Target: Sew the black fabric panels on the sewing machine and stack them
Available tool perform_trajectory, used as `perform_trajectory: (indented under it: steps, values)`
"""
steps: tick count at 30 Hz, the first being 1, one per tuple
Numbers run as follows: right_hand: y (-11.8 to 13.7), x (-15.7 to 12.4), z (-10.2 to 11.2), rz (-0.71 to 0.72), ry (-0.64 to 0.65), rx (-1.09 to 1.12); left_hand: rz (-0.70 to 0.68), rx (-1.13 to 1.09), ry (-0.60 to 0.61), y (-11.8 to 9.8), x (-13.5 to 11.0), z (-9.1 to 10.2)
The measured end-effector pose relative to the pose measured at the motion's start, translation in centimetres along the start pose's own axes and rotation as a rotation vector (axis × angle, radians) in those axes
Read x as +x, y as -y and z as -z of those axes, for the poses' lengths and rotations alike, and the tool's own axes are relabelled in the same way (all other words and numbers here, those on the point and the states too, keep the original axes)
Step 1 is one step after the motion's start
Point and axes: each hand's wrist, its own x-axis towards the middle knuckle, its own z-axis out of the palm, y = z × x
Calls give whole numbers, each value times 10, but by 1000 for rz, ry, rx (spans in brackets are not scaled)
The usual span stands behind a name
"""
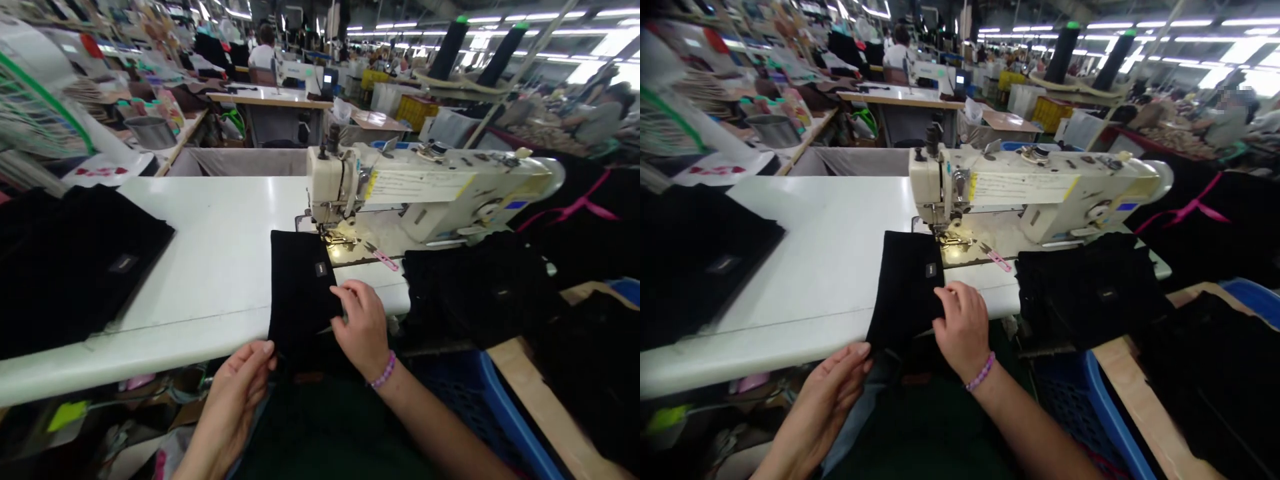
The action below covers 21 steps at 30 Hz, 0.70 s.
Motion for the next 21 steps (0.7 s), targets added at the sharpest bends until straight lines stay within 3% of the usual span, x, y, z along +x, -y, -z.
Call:
perform_trajectory:
  steps: [3, 5, 7, 12, 18, 21]
  values:
    - [-11, -5, 5, -442, 184, 285, -9, 32, -24, 3, 1, 0]
    - [-13, -10, 6, -634, 351, 489, 7, 46, -19, 6, 3, -2]
    - [-13, -14, 6, -689, 437, 597, 27, 56, -20, 9, 5, -4]
    - [-13, -16, 11, -873, 474, 896, 24, 89, -40, 12, 7, -6]
    - [-16, -9, 15, -922, 442, 843, 3, 199, -31, 13, 10, 1]
    - [-17, -6, 15, -926, 462, 839, -241, 501, -109, 7, 9, 9]
